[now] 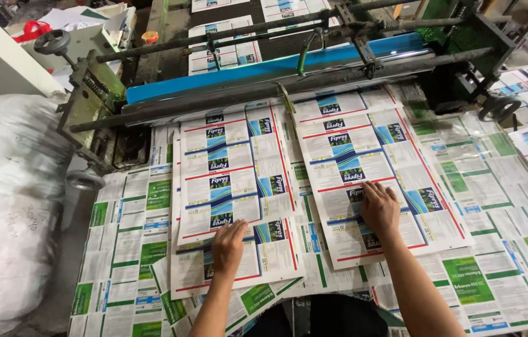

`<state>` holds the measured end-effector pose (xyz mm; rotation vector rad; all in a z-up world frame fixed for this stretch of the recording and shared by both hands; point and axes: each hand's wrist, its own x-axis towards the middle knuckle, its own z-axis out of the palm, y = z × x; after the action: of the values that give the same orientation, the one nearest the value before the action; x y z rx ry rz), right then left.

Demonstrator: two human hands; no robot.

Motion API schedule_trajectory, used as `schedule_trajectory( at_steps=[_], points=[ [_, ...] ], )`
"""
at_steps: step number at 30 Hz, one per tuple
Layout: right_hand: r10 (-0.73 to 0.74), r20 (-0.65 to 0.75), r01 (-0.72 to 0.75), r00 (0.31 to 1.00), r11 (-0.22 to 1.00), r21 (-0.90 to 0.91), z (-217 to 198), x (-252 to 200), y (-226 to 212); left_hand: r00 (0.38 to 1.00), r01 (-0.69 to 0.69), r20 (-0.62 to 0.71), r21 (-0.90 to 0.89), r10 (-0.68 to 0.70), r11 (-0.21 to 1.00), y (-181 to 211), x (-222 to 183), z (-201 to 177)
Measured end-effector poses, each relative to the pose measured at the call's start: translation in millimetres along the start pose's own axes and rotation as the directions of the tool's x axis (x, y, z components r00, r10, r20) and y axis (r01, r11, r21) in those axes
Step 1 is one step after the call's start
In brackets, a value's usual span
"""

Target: Stacking and aligning printed sheets of labels from a machine output onto a table.

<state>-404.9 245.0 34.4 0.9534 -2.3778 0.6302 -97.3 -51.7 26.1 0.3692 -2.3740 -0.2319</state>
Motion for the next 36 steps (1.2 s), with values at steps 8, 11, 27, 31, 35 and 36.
schedule_trajectory(
  at_steps=[8, 11, 27, 31, 35, 36],
  points=[
    [0.014, 0.109, -0.015, 0.994, 1.0, 0.007, 1.0, -2.5, 10.8, 0.997, 0.02, 0.071, 0.057, -0.024, 0.998, -19.5, 31.7, 26.3],
    [-0.07, 0.191, 0.069, 0.979, 0.998, 0.013, -0.1, -19.1, 28.1, 0.989, 0.062, 0.134, 0.035, -0.066, 0.997, -2.6, 24.5, 10.2],
    [-0.105, 0.681, 0.002, 0.725, 0.989, 0.15, -107.5, -65.9, 8.4, 0.865, 0.152, 0.483, 0.009, -0.137, 0.988, -61.6, -164.0, 28.3],
    [-0.121, 0.715, 0.009, 0.689, 0.987, 0.158, -98.7, -65.7, 21.5, 0.857, 0.087, 0.504, 0.063, -0.107, 0.994, -86.2, -178.1, 62.3],
    [-0.131, 0.671, -0.029, 0.73, 0.975, 0.221, -109.3, -45.7, 15.5, 0.97, -0.159, 0.197, 0.068, 0.143, 0.985, -119.2, -188.8, 110.8],
    [-0.057, 0.738, -0.126, 0.672, 0.973, 0.191, -119.6, -37.3, 9.2, 0.973, -0.231, 0.026, 0.076, 0.229, 0.97, -124.7, -193.3, 124.0]
  ],
)
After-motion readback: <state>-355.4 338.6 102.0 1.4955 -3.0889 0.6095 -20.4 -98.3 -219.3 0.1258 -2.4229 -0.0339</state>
